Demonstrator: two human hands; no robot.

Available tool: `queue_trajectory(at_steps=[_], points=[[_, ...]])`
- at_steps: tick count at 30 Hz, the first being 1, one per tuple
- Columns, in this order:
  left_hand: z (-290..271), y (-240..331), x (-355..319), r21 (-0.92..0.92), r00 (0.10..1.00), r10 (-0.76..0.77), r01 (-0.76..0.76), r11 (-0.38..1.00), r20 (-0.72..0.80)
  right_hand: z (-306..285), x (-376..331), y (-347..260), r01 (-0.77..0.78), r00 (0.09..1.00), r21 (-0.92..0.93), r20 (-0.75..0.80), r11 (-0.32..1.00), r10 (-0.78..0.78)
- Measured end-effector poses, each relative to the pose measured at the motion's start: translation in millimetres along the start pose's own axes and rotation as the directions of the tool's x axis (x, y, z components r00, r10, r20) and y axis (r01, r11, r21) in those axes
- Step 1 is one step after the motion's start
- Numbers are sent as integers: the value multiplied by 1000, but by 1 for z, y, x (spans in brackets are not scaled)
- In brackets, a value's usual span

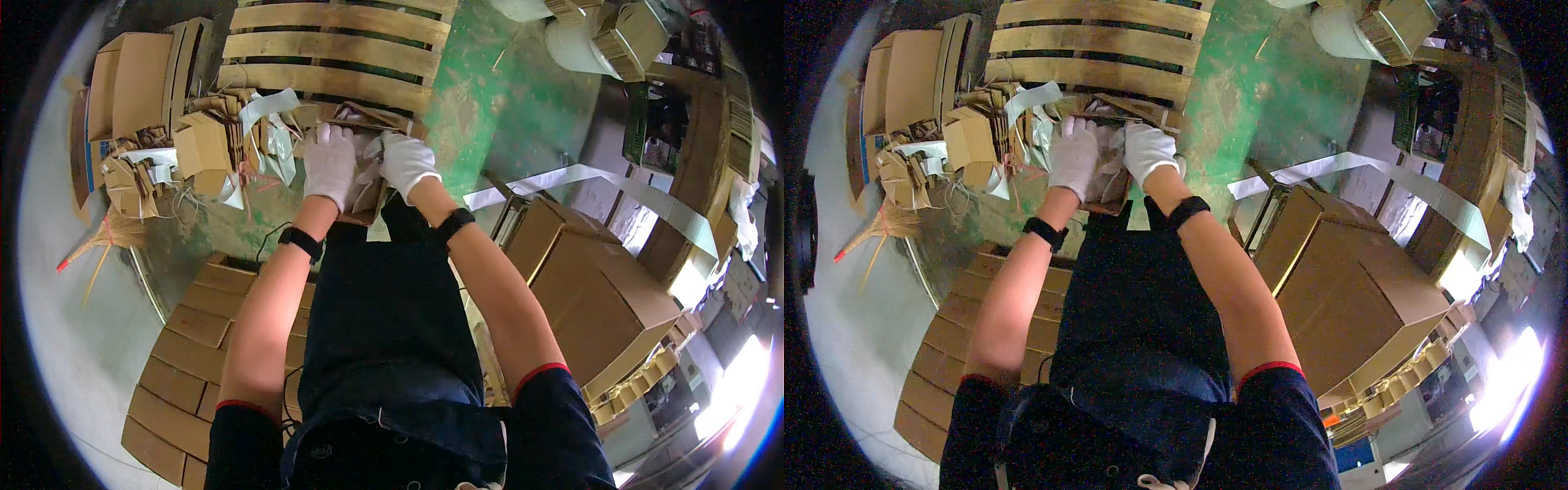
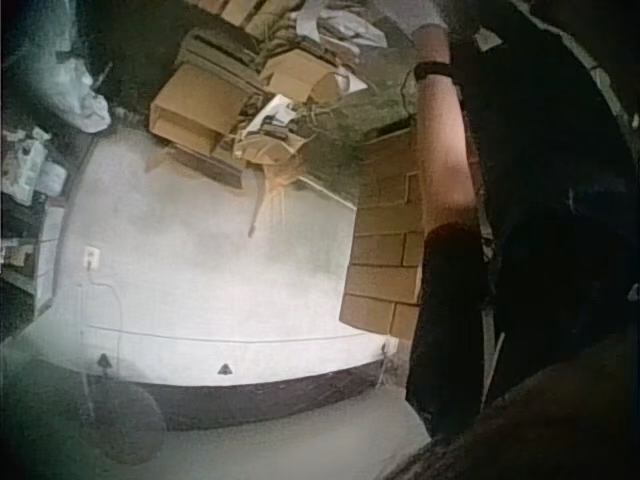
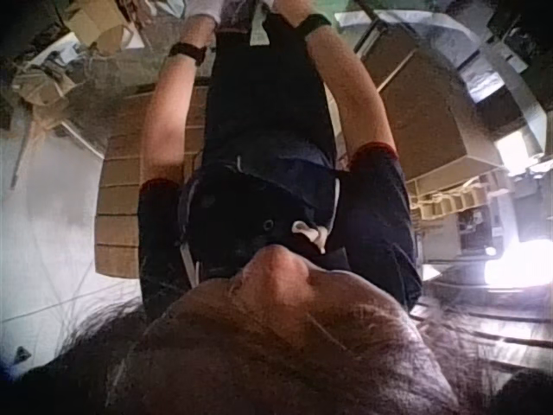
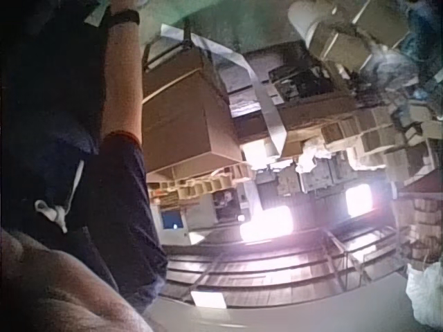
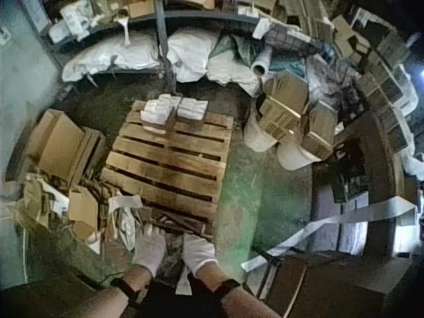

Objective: Packing manufactured components into boxes, sealing them with tape, and arranging them on pallets.

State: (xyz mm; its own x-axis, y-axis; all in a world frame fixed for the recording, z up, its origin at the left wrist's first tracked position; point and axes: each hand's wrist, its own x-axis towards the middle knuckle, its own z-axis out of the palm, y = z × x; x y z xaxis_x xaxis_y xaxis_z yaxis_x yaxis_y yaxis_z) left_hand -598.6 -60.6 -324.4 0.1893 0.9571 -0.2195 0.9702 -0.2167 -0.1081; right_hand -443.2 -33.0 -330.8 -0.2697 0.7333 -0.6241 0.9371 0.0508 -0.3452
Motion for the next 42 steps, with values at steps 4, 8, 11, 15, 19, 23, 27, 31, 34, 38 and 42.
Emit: queue_trajectory(at_steps=[4, 8, 11, 15, 19, 23, 27, 31, 34, 38, 42], points=[[-21, 9, -1, -29, 998, -62, 63, 998, 31, -3, -11, -1, 40, 997, 110, -66, 993, -33], [-21, 8, 4, -127, 983, -130, 146, 981, 126, -6, -15, -12, -13, 991, 22, -135, 1000, 16], [-22, 7, 8, -172, 983, -101, 127, 977, 153, -2, -12, -6, -53, 991, 49, -117, 997, 58], [-24, 7, 0, -220, 985, -92, 123, 968, 146, 15, -22, -14, -123, 943, -384, -333, 915, -13], [-16, 7, 4, -300, 986, -102, 138, 944, 133, 25, -17, -12, -276, 925, -364, -351, 890, 143], [1, 8, 8, -312, 993, -99, 114, 943, 65, 14, -2, -15, -258, 958, -63, 108, 964, 264], [20, 0, 12, -186, 976, -93, 130, 974, 196, 8, 0, -12, -173, 982, 128, 92, 977, 162], [5, 6, -2, -375, 978, -158, 199, 906, 137, -2, -15, -16, -206, 972, 43, 127, 978, 199], [8, -2, -10, -516, 977, -201, 211, 830, 77, -1, -14, -21, -212, 972, 66, 116, 975, 203], [7, -19, -5, -465, 989, 135, -94, 880, 55, -2, -13, -4, -77, 991, 147, 122, 986, 60], [-6, -30, 22, -309, 836, 491, -412, 857, 247, 6, -13, 9, -27, 997, 155, 70, 988, 17]])
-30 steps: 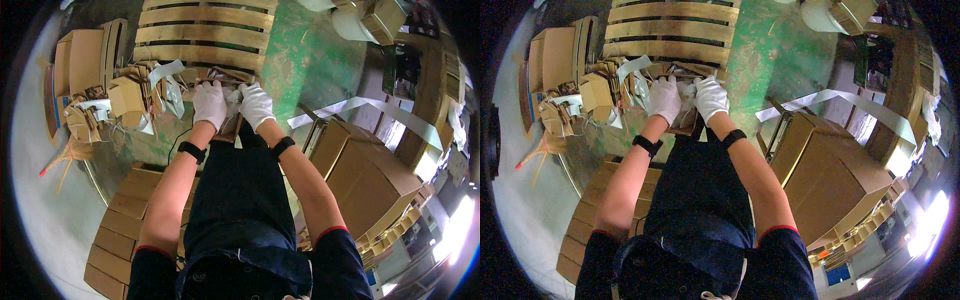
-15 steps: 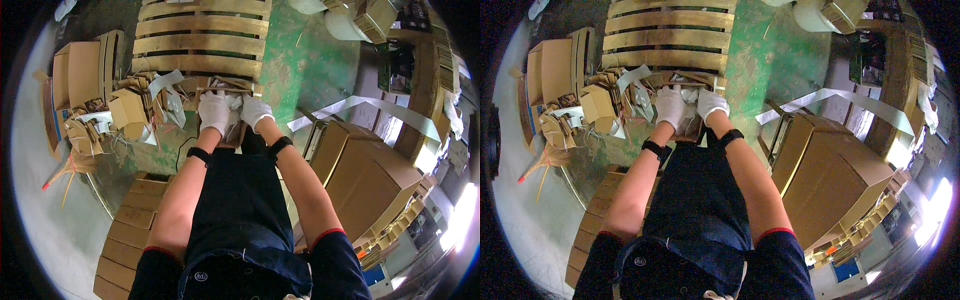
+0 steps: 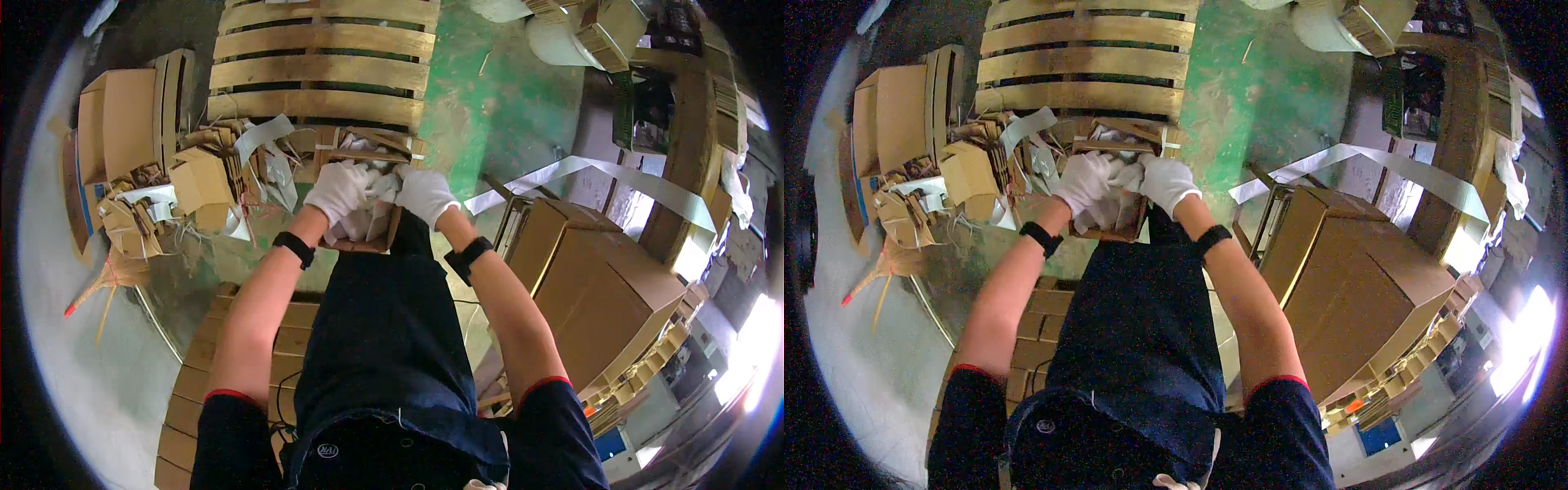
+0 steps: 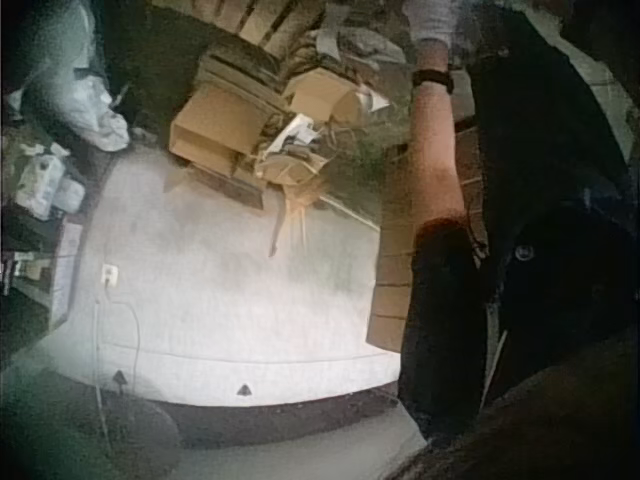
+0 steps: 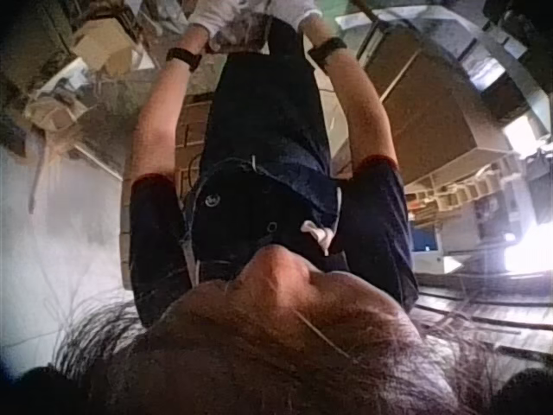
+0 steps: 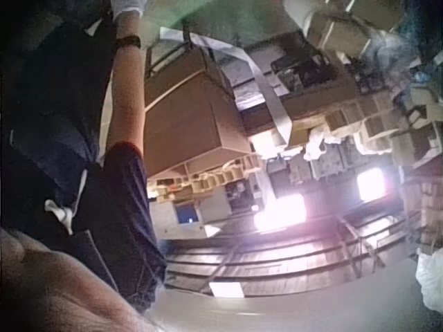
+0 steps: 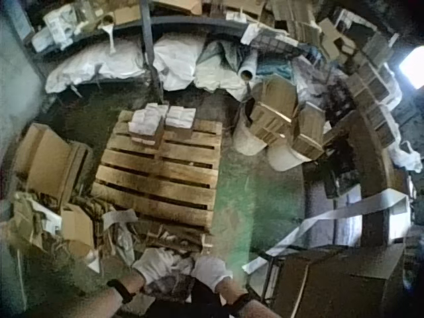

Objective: Packing manufactured components into boxes, sealing them with tape, and arranging them on pallets.

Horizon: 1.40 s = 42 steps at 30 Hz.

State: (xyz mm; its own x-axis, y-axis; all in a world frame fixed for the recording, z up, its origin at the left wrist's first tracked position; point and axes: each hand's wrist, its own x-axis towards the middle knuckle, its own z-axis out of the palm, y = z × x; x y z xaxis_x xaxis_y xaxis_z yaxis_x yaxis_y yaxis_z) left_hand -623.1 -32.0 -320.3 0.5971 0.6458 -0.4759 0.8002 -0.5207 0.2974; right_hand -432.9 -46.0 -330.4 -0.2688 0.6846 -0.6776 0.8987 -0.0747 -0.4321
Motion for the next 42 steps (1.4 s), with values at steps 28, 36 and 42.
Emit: queue_trajectory(at_steps=[28, 36, 42], points=[[-212, 327, -62, -964, 871, 438, 263, -31, 223, -106, -578, 289, 608, 469, 794, -364, 5, 804], [-223, 497, 6, -911, 741, 562, 408, 58, 367, 115, -553, 568, 571, 276, 756, 191, -321, 942], [-225, 593, 38, -899, 717, 551, 265, 350, 426, 45, -525, 490, 286, 126, 954, -131, 90, 983]])
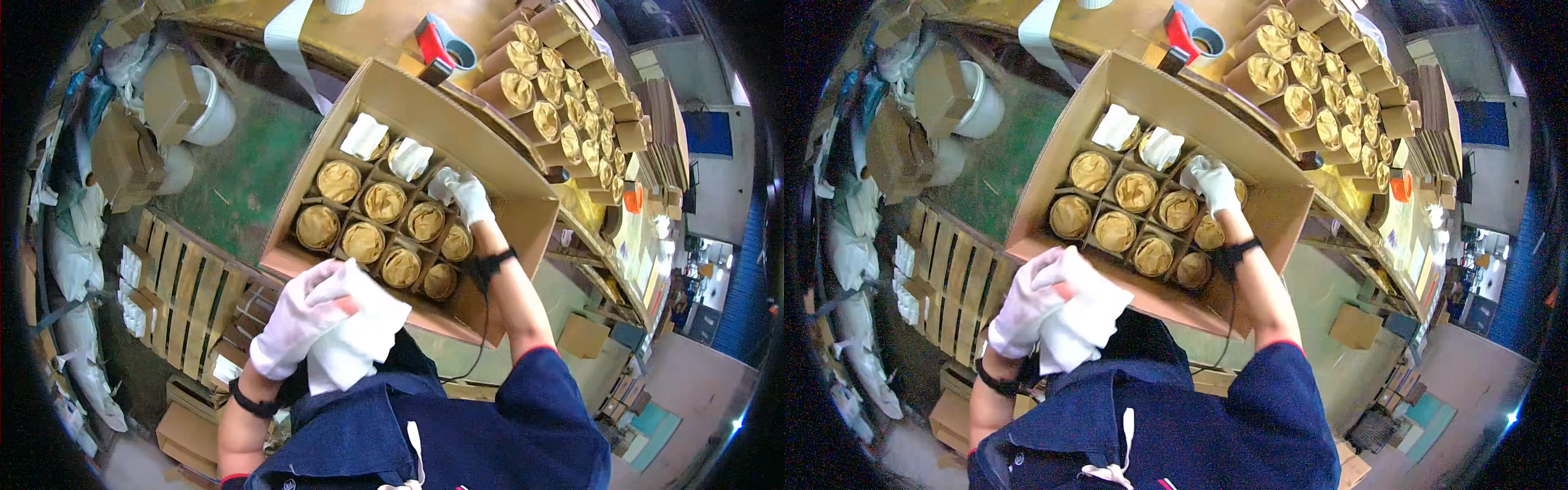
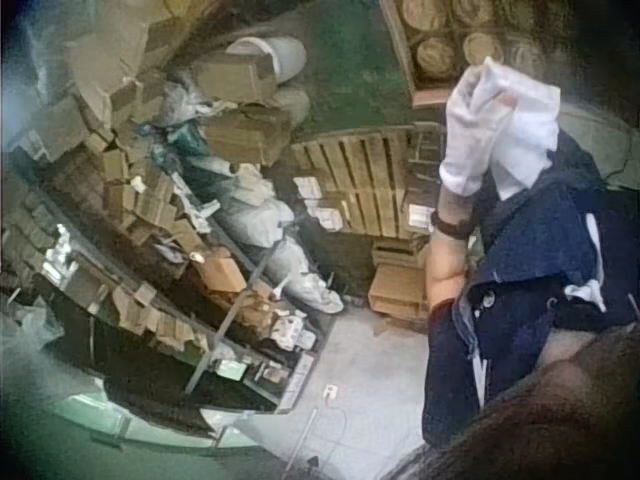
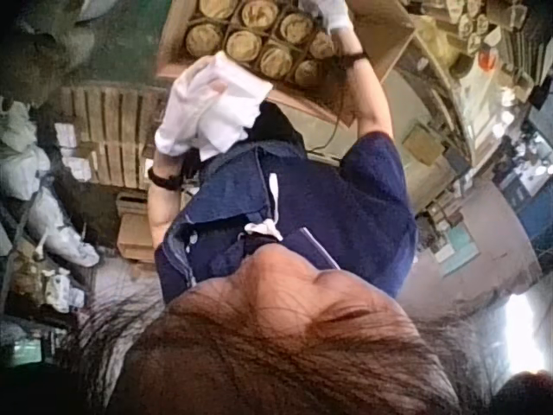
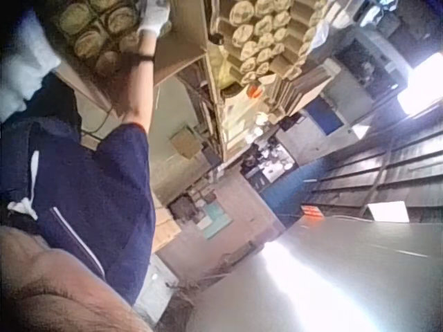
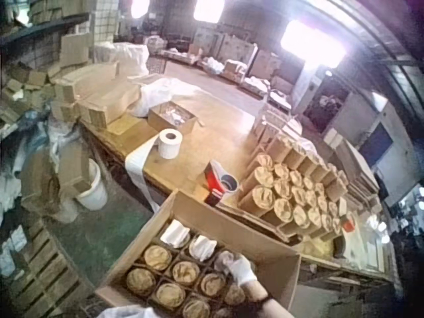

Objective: Packing manufactured components into boxes, sealing them with tape, and arranging them on pallets.

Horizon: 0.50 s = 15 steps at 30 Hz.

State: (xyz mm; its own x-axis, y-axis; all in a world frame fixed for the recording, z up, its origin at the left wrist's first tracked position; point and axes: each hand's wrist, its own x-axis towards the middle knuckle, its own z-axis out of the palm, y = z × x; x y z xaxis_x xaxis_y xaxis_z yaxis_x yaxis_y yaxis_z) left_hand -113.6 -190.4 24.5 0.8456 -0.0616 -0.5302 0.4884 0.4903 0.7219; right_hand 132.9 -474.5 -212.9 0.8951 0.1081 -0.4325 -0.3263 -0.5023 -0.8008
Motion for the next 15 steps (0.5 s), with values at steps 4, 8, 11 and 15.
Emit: queue_trajectory(at_steps=[4, 8, 11, 15], points=[[18, -15, 69, -53, 996, -22, 27, 998, 92, 0, -126, -144, -370, 666, 517, 727, 771, -167], [25, -48, 107, -235, 989, -42, 75, 969, 142, 1, -160, -165, -205, 784, 288, 620, 935, -19], [28, -44, 105, -161, 994, -77, 88, 983, 74, -32, -125, -115, -391, 807, 409, 583, 825, 94], [14, -48, 102, -260, 983, -172, 150, 954, -63, -65, -50, -6, -484, 812, 585, 24, 651, 583]])
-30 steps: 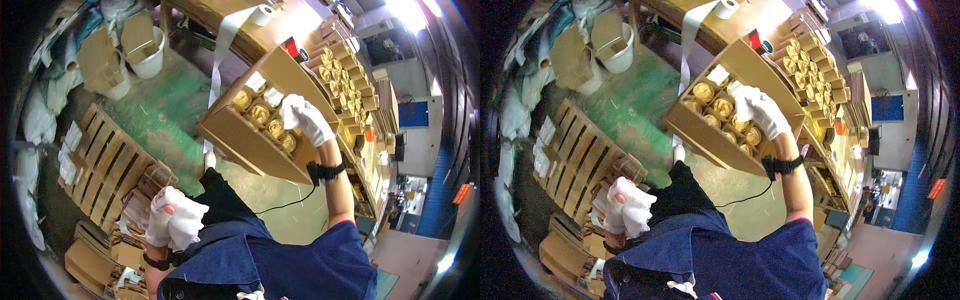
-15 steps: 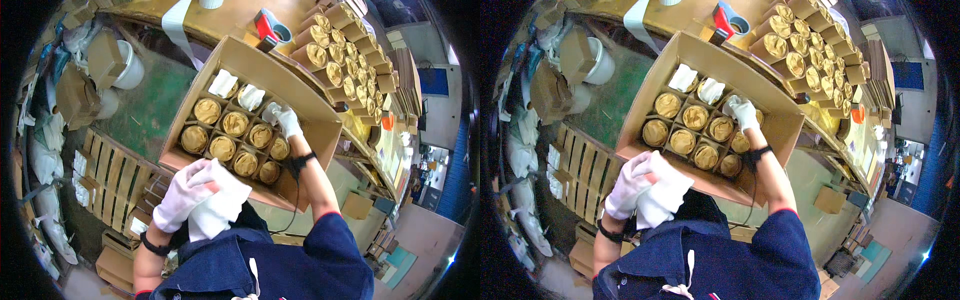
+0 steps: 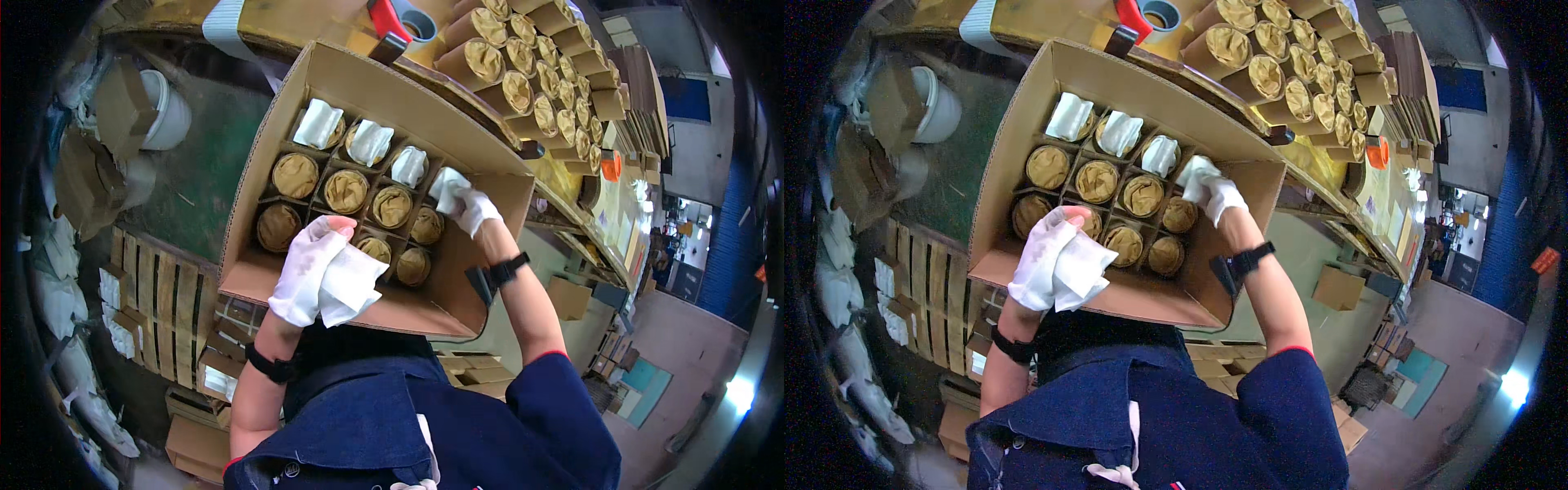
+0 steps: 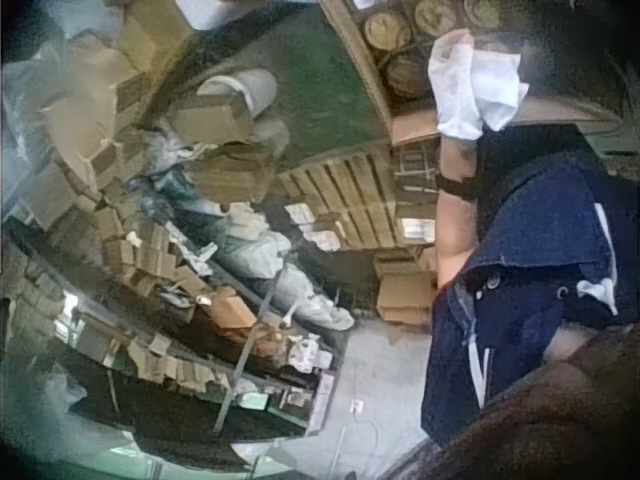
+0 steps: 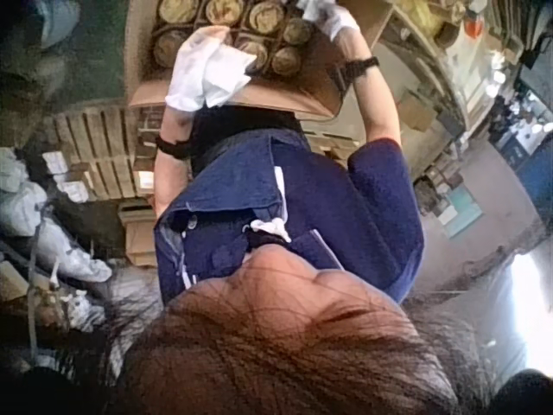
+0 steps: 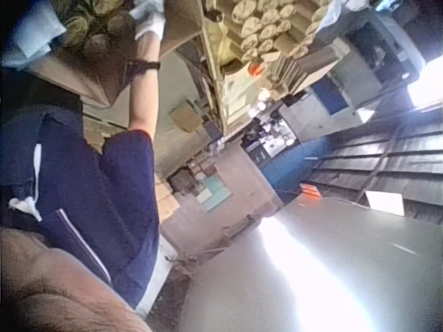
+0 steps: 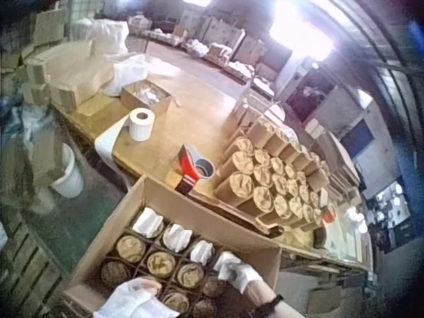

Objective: Packing manufactured components into boxes, sealing them with tape, and arranging them on pallets.

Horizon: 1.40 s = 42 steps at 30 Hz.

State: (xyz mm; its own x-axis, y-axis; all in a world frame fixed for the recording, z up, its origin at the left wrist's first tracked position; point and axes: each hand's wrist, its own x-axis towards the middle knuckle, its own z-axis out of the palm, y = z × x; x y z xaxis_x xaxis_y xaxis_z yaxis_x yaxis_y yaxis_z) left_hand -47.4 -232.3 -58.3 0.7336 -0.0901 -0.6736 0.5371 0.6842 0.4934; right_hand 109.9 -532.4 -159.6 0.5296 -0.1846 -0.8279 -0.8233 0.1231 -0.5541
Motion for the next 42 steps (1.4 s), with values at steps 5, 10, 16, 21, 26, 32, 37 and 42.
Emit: queue_trajectory(at_steps=[5, 10, 16, 21, 26, 32, 37, 42], points=[[9, -1, 4, 61, 1000, 0, -1, 998, 20, -43, 137, 30, 188, 937, -674, -95, 714, -336], [0, -17, 5, 72, 1000, 25, -26, 997, 12, 8, 72, 29, 395, 785, -742, -34, 542, -619], [8, -26, 21, 622, 965, 260, -225, 750, 36, 85, -154, 34, 401, 470, -363, 869, 841, 151], [7, -26, 16, 534, 986, 73, -144, 833, 151, 63, -172, 12, 237, 566, -414, 794, 879, 222], [0, -17, 8, 573, 991, 4, -79, 816, 131, -8, -66, 45, -255, 938, -117, 211, 960, 275], [21, -11, 13, 720, 962, 62, -240, 652, 264, -78, 114, 118, 244, 964, -611, 69, 753, -256], [-4, -29, 12, 660, 980, 135, -198, 724, 146, 1, -5, 77, 264, 952, -902, 188, 341, -241], [15, -44, 19, 764, 937, 300, -324, 558, 178, 65, -171, 12, 458, 657, -633, 714, 624, 242]])
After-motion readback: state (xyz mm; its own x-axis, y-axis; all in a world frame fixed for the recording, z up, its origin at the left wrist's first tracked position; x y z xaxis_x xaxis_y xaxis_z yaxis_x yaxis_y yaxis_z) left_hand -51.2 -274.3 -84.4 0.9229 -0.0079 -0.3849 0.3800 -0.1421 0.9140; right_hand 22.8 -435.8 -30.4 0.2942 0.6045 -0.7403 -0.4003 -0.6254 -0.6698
